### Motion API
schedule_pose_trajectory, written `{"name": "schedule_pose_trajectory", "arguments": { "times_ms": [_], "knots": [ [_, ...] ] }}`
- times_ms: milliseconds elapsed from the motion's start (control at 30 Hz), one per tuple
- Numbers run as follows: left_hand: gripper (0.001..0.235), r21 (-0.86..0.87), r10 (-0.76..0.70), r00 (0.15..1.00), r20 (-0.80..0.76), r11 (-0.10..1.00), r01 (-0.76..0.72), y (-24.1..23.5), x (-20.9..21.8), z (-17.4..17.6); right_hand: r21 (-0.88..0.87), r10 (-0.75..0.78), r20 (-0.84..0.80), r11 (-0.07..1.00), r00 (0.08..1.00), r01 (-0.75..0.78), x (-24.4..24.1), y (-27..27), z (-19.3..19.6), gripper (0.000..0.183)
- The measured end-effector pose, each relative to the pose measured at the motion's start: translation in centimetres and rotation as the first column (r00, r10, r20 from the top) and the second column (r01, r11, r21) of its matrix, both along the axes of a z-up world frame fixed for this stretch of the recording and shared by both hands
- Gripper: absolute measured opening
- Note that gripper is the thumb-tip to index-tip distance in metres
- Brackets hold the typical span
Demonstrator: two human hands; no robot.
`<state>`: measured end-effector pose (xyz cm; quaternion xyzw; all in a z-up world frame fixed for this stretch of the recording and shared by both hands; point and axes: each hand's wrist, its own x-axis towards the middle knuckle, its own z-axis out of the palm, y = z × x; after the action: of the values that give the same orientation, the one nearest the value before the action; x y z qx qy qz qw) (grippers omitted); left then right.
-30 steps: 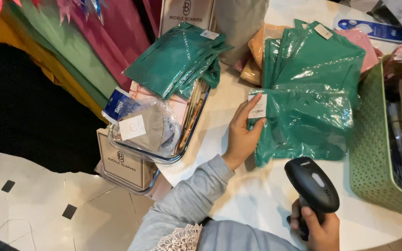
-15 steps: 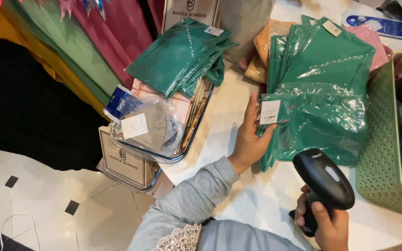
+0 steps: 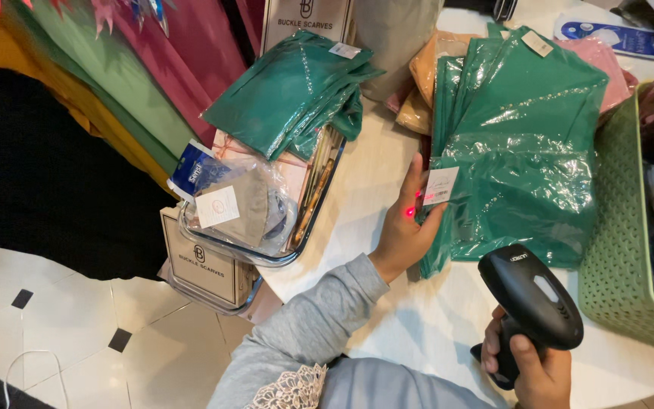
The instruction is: The person scans the barcodes on several individually packaged scarves using a handheld scanner, handling them one at a time and moving them between piles on the counter.
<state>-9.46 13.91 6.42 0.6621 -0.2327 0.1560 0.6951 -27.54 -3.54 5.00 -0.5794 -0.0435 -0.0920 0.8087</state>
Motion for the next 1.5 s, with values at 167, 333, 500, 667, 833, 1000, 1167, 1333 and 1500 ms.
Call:
{"name": "schedule_pose_trajectory", "arguments": {
  "times_ms": [167,333,500,667,833,1000,1167,1333,1500],
  "knots": [
    [0.086,0.043,0.032,0.993,0.112,0.998,-0.037,0.1,0.2,-0.3,-0.009,0.022,0.007,1.0,1.0,-0.022,0.0,-0.4,-0.4,0.053],
    [0.087,0.054,0.03,0.997,0.074,0.998,-0.034,0.1,0.2,-0.3,0.053,0.034,0.03,0.998,0.999,-0.036,0.0,-0.2,-0.2,0.055],
    [0.087,0.082,0.037,0.992,0.119,0.996,-0.047,0.2,0.2,-0.3,0.09,0.064,-0.012,0.994,0.998,-0.063,-0.2,-0.5,-0.8,0.052],
    [0.087,0.098,0.048,0.99,0.134,0.993,-0.061,0.3,0.2,-0.4,0.133,0.082,0.024,0.988,0.996,-0.085,-0.5,-0.6,-0.7,0.051],
    [0.086,0.095,0.075,0.988,0.133,0.992,-0.089,0.2,0.3,-0.7,0.044,0.019,0.042,0.999,0.999,-0.021,-0.7,0.1,0.1,0.066],
    [0.087,0.088,0.065,0.99,0.126,0.993,-0.077,0.2,0.3,-0.6,0.021,-0.008,0.0,1.0,1.0,0.008,-1.0,0.1,0.2,0.063],
    [0.088,0.083,0.06,0.988,0.146,0.994,-0.072,0.2,0.4,-0.6,0.074,0.053,0.055,0.996,0.997,-0.057,-0.8,-0.7,-1.5,0.058],
    [0.089,0.053,0.047,0.994,0.098,0.997,-0.052,0.2,0.4,-0.4,0.075,0.001,0.118,0.997,0.993,-0.01,0.2,0.2,-2.0,0.063],
    [0.096,-0.052,-0.006,0.996,-0.087,0.999,0.002,0.4,0.1,1.3,0.109,-0.09,0.132,0.991,0.987,0.076,0.5,0.1,-4.5,0.067]
  ]
}}
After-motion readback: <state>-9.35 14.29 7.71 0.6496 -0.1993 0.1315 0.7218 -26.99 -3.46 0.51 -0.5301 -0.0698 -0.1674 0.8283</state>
